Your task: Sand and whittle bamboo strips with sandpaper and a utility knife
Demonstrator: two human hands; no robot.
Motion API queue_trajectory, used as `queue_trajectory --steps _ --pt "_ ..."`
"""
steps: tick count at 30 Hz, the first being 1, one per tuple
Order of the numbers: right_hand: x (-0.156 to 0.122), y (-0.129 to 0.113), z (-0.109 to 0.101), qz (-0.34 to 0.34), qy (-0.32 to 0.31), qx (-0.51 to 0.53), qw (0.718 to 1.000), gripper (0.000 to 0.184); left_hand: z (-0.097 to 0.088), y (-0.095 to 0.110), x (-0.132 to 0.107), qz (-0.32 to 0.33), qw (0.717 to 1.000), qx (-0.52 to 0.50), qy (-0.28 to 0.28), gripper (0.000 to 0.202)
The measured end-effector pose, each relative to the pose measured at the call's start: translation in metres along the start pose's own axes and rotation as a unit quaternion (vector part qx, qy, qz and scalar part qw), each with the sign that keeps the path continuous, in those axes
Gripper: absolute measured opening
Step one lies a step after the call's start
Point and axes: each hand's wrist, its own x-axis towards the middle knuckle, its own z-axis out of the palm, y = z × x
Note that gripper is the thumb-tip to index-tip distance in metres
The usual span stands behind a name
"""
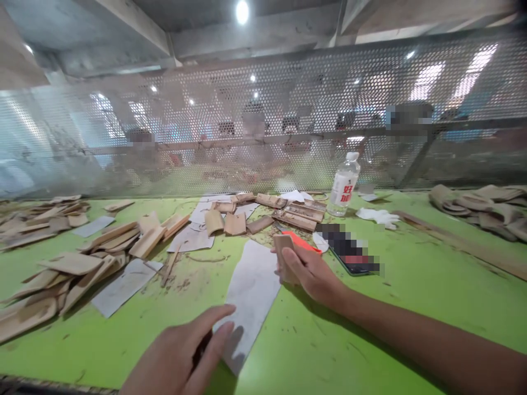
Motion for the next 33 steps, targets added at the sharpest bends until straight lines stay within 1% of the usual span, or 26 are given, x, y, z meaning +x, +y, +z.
queue_trajectory --steps 2,4,6,7,8,9,10,12,14,16,18,20,21,22,24,25,27,29,31,33 --pt "-0.001 -0.001 0.0 -0.044 -0.018 -0.04 0.998 0.042 -0.007 0.01 0.023 0.036 0.999 0.004 -0.008 0.042" --pt "-0.001 -0.003 -0.001 -0.119 -0.037 -0.112 0.986 0.033 -0.011 0.017 0.051 0.092 0.996 -0.004 -0.013 0.047" --pt "0.0 -0.002 -0.001 -0.205 -0.042 -0.211 0.955 0.037 -0.011 0.019 0.079 0.146 0.989 0.006 -0.015 0.058" --pt "0.001 -0.002 -0.002 -0.241 -0.035 -0.259 0.935 0.04 -0.01 0.017 0.092 0.179 0.983 0.016 -0.035 0.061" --pt "0.002 0.0 -0.002 -0.264 -0.025 -0.298 0.917 0.042 -0.007 0.015 0.102 0.207 0.976 0.027 -0.055 0.062" --pt "0.002 0.002 -0.003 -0.274 -0.013 -0.323 0.906 0.044 -0.004 0.011 0.111 0.227 0.972 0.041 -0.057 0.061" --pt "0.003 0.003 -0.003 -0.278 -0.003 -0.339 0.899 0.046 0.0 0.007 0.117 0.233 0.97 0.052 -0.047 0.058" --pt "0.003 0.006 -0.004 -0.279 0.008 -0.358 0.891 0.051 0.008 -0.002 0.123 0.254 0.965 0.061 -0.013 0.047" --pt "0.003 0.007 -0.005 -0.281 0.005 -0.362 0.889 0.054 0.015 -0.008 0.123 0.291 0.954 0.062 0.018 0.033" --pt "0.002 0.007 -0.005 -0.282 -0.003 -0.357 0.89 0.053 0.019 -0.011 0.121 0.328 0.942 0.067 0.027 0.024" --pt "0.001 0.007 -0.006 -0.278 -0.013 -0.351 0.894 0.053 0.02 -0.011 0.118 0.36 0.929 0.084 0.024 0.023" --pt "-0.001 0.008 -0.006 -0.268 -0.037 -0.341 0.9 0.055 0.018 -0.009 0.116 0.381 0.92 0.089 0.011 0.027" --pt "-0.002 0.008 -0.005 -0.262 -0.054 -0.334 0.904 0.059 0.016 -0.009 0.115 0.375 0.924 0.07 0.0 0.027" --pt "-0.004 0.009 -0.004 -0.254 -0.073 -0.326 0.908 0.063 0.015 -0.009 0.116 0.355 0.934 0.038 -0.01 0.026" --pt "-0.007 0.009 -0.001 -0.235 -0.1 -0.316 0.914 0.076 0.013 -0.009 0.118 0.287 0.957 -0.032 -0.019 0.021" --pt "-0.009 0.008 0.0 -0.227 -0.104 -0.317 0.915 0.083 0.012 -0.009 0.119 0.253 0.966 -0.06 -0.019 0.022" --pt "-0.011 0.006 0.002 -0.223 -0.095 -0.336 0.91 0.098 0.011 -0.01 0.123 0.204 0.972 -0.114 -0.034 0.029" --pt "-0.012 0.003 0.003 -0.231 -0.08 -0.368 0.897 0.108 0.013 -0.011 0.126 0.174 0.969 -0.163 -0.073 0.032" --pt "-0.012 0.001 0.002 -0.235 -0.09 -0.39 0.886 0.111 0.015 -0.012 0.128 0.155 0.966 -0.177 -0.105 0.031" --pt "-0.01 0.0 0.001 -0.218 -0.12 -0.391 0.886 0.109 0.017 -0.013 0.13 0.147 0.975 -0.132 -0.106 0.03"
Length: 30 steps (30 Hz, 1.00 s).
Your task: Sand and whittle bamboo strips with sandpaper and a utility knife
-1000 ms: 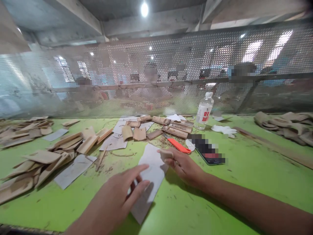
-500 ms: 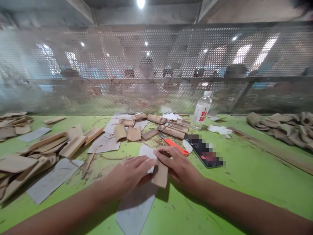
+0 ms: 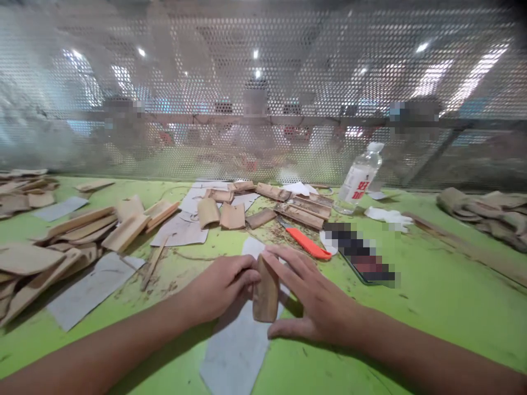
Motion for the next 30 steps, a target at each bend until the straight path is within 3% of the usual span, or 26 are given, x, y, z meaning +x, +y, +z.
queue_trajectory --steps 5,9,13,26,30 --pt "0.005 -0.001 -0.002 0.055 -0.062 0.031 0.996 0.099 -0.009 -0.007 0.0 0.033 0.996 0.08 -0.013 0.031" --pt "0.007 -0.001 -0.003 0.053 -0.09 0.054 0.993 0.084 -0.023 -0.013 -0.004 0.052 0.989 0.055 -0.13 0.107" --pt "0.009 0.0 -0.003 0.058 -0.082 0.076 0.992 0.077 -0.029 -0.014 -0.009 0.01 0.977 0.064 -0.204 0.129" --pt "0.02 0.008 -0.004 0.108 -0.065 0.082 0.989 0.065 -0.019 -0.014 -0.01 -0.019 0.97 0.096 -0.221 0.137" --pt "0.016 -0.013 -0.001 0.053 -0.049 0.111 0.991 0.057 -0.018 -0.017 -0.011 -0.017 0.973 0.082 -0.213 0.134"
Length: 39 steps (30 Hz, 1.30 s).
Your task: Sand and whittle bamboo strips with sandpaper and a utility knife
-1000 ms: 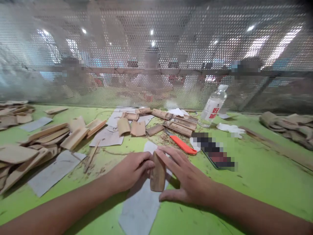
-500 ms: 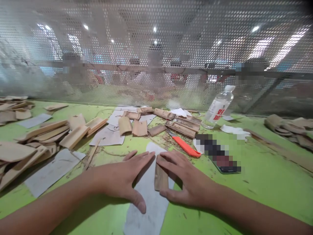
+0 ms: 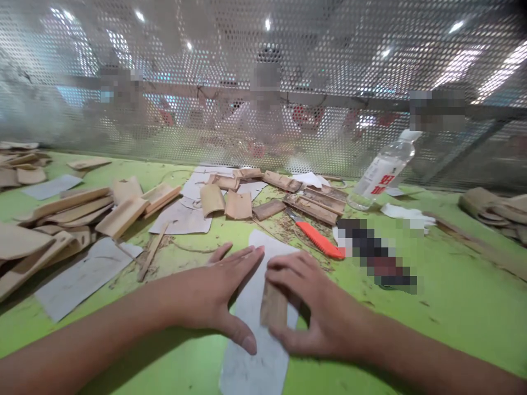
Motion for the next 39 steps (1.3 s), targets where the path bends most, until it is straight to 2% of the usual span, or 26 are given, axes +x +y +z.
queue_trajectory --steps 3,8,12,13,16,17,20,21,24,25,28,32,35,36,39 --pt "-0.002 -0.004 0.002 -0.047 -0.015 0.028 0.998 0.049 0.001 -0.003 0.001 0.022 1.0 -0.006 -0.007 0.131" --pt "0.0 0.006 -0.004 0.025 -0.006 -0.003 1.0 0.042 0.003 -0.005 0.002 0.03 0.999 -0.017 0.015 0.136" --pt "-0.002 -0.002 -0.005 -0.046 -0.052 0.02 0.997 0.04 0.004 -0.004 0.001 0.031 0.999 -0.011 0.014 0.133" --pt "-0.002 -0.003 -0.006 -0.034 -0.057 0.015 0.998 0.043 0.004 -0.004 0.001 0.036 0.999 -0.01 0.014 0.133" --pt "-0.002 -0.004 -0.007 0.047 -0.019 -0.012 0.999 0.038 0.004 -0.004 0.001 0.034 0.999 -0.004 0.014 0.136" --pt "-0.002 -0.004 -0.007 0.05 -0.02 -0.011 0.999 0.033 0.003 -0.003 0.001 0.027 1.0 -0.002 0.009 0.137" --pt "-0.004 -0.004 -0.007 -0.023 -0.052 0.029 0.998 0.038 0.003 -0.002 0.0 0.011 1.0 0.002 -0.011 0.137" --pt "-0.004 -0.004 -0.007 -0.017 -0.053 0.024 0.998 0.042 0.002 -0.002 0.0 0.01 1.0 0.003 -0.013 0.137" --pt "-0.004 -0.004 -0.006 0.057 -0.013 -0.015 0.998 0.034 0.002 0.001 -0.001 0.01 1.0 0.001 -0.009 0.139" --pt "-0.004 -0.005 -0.006 0.051 -0.014 -0.012 0.999 0.031 0.002 0.001 -0.001 0.008 1.0 0.0 -0.009 0.139" --pt "-0.005 -0.007 -0.005 -0.032 -0.059 0.035 0.997 0.036 0.002 0.002 -0.002 0.008 1.0 0.0 -0.012 0.134" --pt "-0.004 -0.007 -0.007 0.07 -0.028 -0.002 0.997 0.038 0.001 0.002 -0.002 0.001 1.0 0.007 -0.014 0.135" --pt "-0.005 -0.006 -0.006 0.0 -0.07 0.039 0.997 0.034 0.0 0.003 -0.001 0.001 1.0 0.003 -0.027 0.133" --pt "-0.005 -0.004 -0.005 -0.01 -0.074 0.045 0.996 0.041 0.0 0.003 -0.001 0.003 1.0 0.0 -0.03 0.132" --pt "-0.004 -0.001 -0.005 0.065 -0.033 0.004 0.997 0.042 0.001 0.004 -0.002 -0.002 1.0 -0.007 -0.029 0.135"
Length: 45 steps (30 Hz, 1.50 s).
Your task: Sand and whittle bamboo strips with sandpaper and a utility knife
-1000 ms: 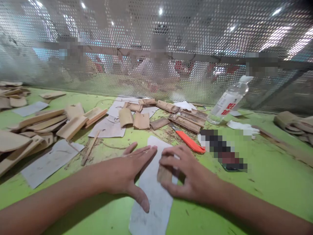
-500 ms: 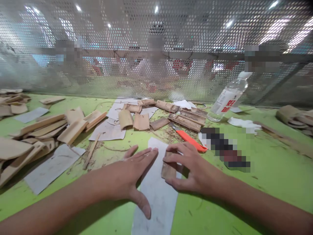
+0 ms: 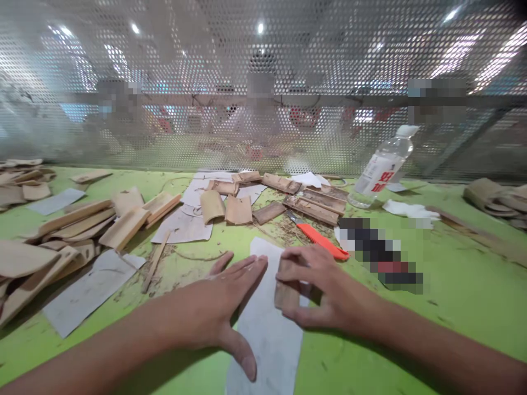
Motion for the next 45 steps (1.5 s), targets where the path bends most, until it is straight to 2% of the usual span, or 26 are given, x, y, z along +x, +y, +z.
queue_trajectory --steps 1,4,5,8,10,12,13,15,16,19,20,23,24,26,27,30,31,33,34,35,38,39,42,45 --pt "0.0005 0.0004 -0.0001 0.003 0.001 -0.003 1.0 0.04 0.0003 0.0 -0.0003 -0.002 1.0 -0.003 0.002 0.136" --pt "0.0018 -0.0001 -0.0004 -0.074 -0.039 0.03 0.996 0.036 0.0011 0.0 -0.001 -0.001 1.0 -0.011 0.009 0.134" --pt "0.0021 -0.0001 -0.0006 -0.074 -0.043 0.031 0.996 0.042 0.0011 0.0001 -0.001 0.001 1.0 -0.01 0.011 0.134" --pt "0.0022 0.0003 -0.0008 0.006 0.01 0.0 1.0 0.039 0.0007 0.0007 -0.0005 -0.001 1.0 -0.001 0.012 0.134" --pt "0.0017 0.0 -0.0002 -0.047 -0.021 0.024 0.998 0.036 0.0002 0.0012 -0.0002 -0.007 1.0 -0.003 0.003 0.134" --pt "0.0015 -0.0001 0.0002 -0.085 -0.069 0.054 0.993 0.043 0.0001 0.0016 -0.0003 -0.012 1.0 -0.008 -0.011 0.135" --pt "0.0018 0.0001 0.0001 -0.067 -0.061 0.051 0.995 0.047 0.0001 0.0018 -0.0005 -0.014 1.0 -0.009 -0.014 0.136" --pt "0.0025 0.0001 -0.0005 0.0 -0.014 0.022 1.0 0.041 0.0005 0.0021 -0.0013 -0.017 1.0 -0.012 -0.011 0.138" --pt "0.0027 -0.0002 -0.0007 0.006 -0.005 0.015 1.0 0.039 0.0008 0.0022 -0.0017 -0.017 1.0 -0.015 -0.005 0.137" --pt "0.0025 -0.0018 -0.0004 -0.083 -0.065 0.048 0.993 0.036 0.0018 0.0026 -0.0026 -0.009 1.0 -0.023 0.008 0.133" --pt "0.0023 -0.0021 -0.0003 -0.074 -0.065 0.046 0.994 0.04 0.0021 0.0027 -0.0027 -0.008 1.0 -0.022 0.011 0.133" --pt "0.0014 -0.002 0.0001 0.001 -0.003 0.009 1.0 0.038 0.0026 0.0029 -0.0024 -0.021 0.999 -0.021 0.012 0.137" --pt "0.0009 -0.0021 0.0005 -0.007 -0.003 0.006 1.0 0.033 0.0026 0.0031 -0.0023 -0.028 0.999 -0.023 0.011 0.137" --pt "0.0002 -0.002 0.0012 -0.071 -0.051 0.031 0.996 0.032 0.0023 0.0035 -0.0021 -0.036 0.999 -0.028 0.003 0.137" --pt "0.0002 -0.0017 0.0013 -0.088 -0.068 0.04 0.993 0.037 0.002 0.0039 -0.0021 -0.037 0.999 -0.029 -0.001 0.138" --pt "0.0014 -0.0007 0.0002 0.001 0.002 0.009 1.0 0.038 0.0006 0.0053 -0.0027 -0.035 0.999 -0.027 -0.005 0.141" --pt "0.0018 -0.0008 -0.0002 0.009 0.01 0.007 1.0 0.035 0.0002 0.0058 -0.0031 -0.036 0.999 -0.027 -0.004 0.141" --pt "0.0024 -0.0016 -0.0005 -0.045 -0.03 0.028 0.998 0.031 -0.0002 0.0064 -0.0038 -0.037 0.999 -0.034 -0.004 0.14" --pt "0.0026 -0.0019 -0.0004 -0.073 -0.059 0.041 0.995 0.033 -0.0002 0.0063 -0.0041 -0.036 0.999 -0.039 -0.005 0.139" --pt "0.003 -0.0021 -0.0003 -0.077 -0.064 0.044 0.994 0.041 0.0002 0.006 -0.0042 -0.032 0.999 -0.043 -0.003 0.139" --pt "0.0041 -0.0025 0.0004 0.005 0.015 0.009 1.0 0.033 0.0022 0.0041 -0.0042 -0.017 0.999 -0.044 0.015 0.14" --pt "0.0043 -0.003 0.0008 0.005 0.019 0.008 1.0 0.03 0.0031 0.0034 -0.0041 -0.012 0.999 -0.042 0.019 0.14" --pt "0.0046 -0.0051 0.0009 -0.082 -0.068 0.049 0.993 0.037 0.0047 0.003 -0.0045 -0.01 0.999 -0.042 0.016 0.138" --pt "0.0051 -0.006 0.0002 0.008 -0.003 0.018 1.0 0.036 0.0041 0.0052 -0.0055 -0.02 0.999 -0.046 0.019 0.141"
